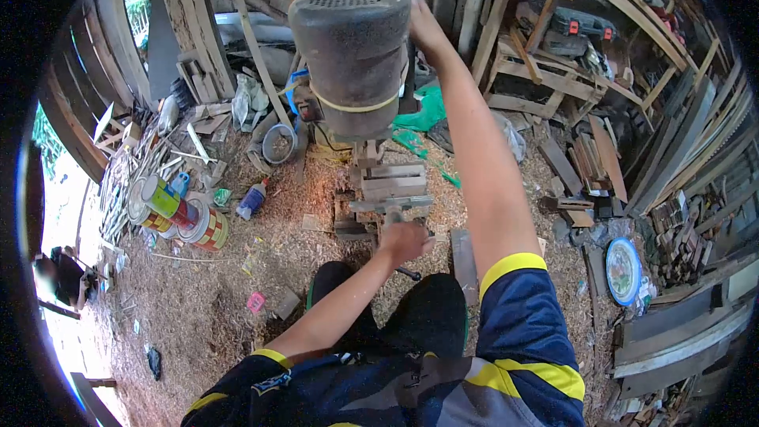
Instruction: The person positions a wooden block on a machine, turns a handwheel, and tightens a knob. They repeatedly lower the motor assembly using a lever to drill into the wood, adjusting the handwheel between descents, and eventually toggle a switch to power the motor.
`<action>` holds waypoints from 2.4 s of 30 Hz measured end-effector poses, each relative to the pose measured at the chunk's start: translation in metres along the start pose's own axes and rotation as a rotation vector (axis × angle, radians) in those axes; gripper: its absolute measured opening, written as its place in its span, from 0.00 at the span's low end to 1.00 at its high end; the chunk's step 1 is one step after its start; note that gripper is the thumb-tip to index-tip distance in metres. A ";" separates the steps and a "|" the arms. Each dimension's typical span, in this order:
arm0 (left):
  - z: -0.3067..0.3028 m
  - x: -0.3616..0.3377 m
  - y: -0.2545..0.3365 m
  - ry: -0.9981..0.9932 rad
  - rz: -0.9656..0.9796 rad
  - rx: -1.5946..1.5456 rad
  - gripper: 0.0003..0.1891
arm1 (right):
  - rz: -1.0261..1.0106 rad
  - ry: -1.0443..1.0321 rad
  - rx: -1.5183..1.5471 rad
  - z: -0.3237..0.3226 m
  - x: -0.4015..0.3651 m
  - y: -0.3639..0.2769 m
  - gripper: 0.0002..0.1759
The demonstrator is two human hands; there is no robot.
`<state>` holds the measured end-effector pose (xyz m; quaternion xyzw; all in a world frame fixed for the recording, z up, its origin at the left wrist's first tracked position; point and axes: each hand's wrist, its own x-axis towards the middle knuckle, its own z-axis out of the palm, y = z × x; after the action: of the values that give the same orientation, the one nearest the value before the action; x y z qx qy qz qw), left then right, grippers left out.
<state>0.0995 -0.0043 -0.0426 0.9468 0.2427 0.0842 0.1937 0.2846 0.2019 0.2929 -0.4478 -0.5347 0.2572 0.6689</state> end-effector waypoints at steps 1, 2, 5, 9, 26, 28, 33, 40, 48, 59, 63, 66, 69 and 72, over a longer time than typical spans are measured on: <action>-0.006 0.001 0.003 -0.091 -0.032 -0.001 0.26 | 0.094 -0.027 -0.002 0.000 -0.001 0.006 0.31; -0.009 0.002 0.003 -0.093 -0.033 0.000 0.26 | 0.183 -0.057 -0.005 -0.001 0.000 0.011 0.32; -0.010 0.002 0.008 -0.097 -0.025 0.017 0.29 | 0.130 -0.052 -0.069 0.000 0.020 0.030 0.34; -0.017 0.002 0.012 -0.087 -0.042 0.003 0.30 | -0.099 -0.288 -0.355 -0.032 0.092 0.142 0.34; -0.006 -0.088 -0.012 0.855 -0.237 -0.553 0.11 | 0.091 0.630 -0.435 0.021 -0.335 0.096 0.17; 0.007 -0.111 -0.027 0.882 -0.353 -0.629 0.14 | 0.106 0.475 -0.633 0.029 -0.381 0.135 0.17; -0.032 -0.164 -0.018 1.073 -0.467 -0.646 0.17 | 0.299 0.286 -0.846 0.054 -0.406 0.142 0.20; -0.083 -0.191 -0.037 1.128 -0.492 -0.603 0.20 | 0.688 0.431 -0.638 0.049 -0.384 0.152 0.33; -0.139 -0.161 -0.040 1.007 -0.460 -0.631 0.17 | 0.523 0.456 -0.866 0.061 -0.393 0.149 0.28; -0.285 -0.046 -0.040 1.427 -0.176 -0.180 0.26 | 0.271 0.626 -0.941 0.068 -0.400 0.148 0.16; -0.294 -0.026 -0.044 1.472 -0.191 -0.131 0.32 | 0.239 0.631 -0.941 0.067 -0.401 0.151 0.16; -0.292 -0.021 -0.041 1.495 -0.174 -0.222 0.34 | 0.202 0.635 -0.937 0.067 -0.401 0.151 0.16; -0.294 -0.013 -0.047 1.510 -0.185 -0.299 0.37 | 0.203 0.639 -0.930 0.067 -0.401 0.152 0.16; -0.293 -0.011 -0.047 1.532 -0.203 -0.298 0.38 | 0.200 0.639 -0.932 0.067 -0.402 0.152 0.16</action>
<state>-0.0046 0.1241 0.2042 0.5624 0.3802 0.7269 0.1042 0.1231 -0.0361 -0.0329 -0.7993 -0.3179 -0.0919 0.5016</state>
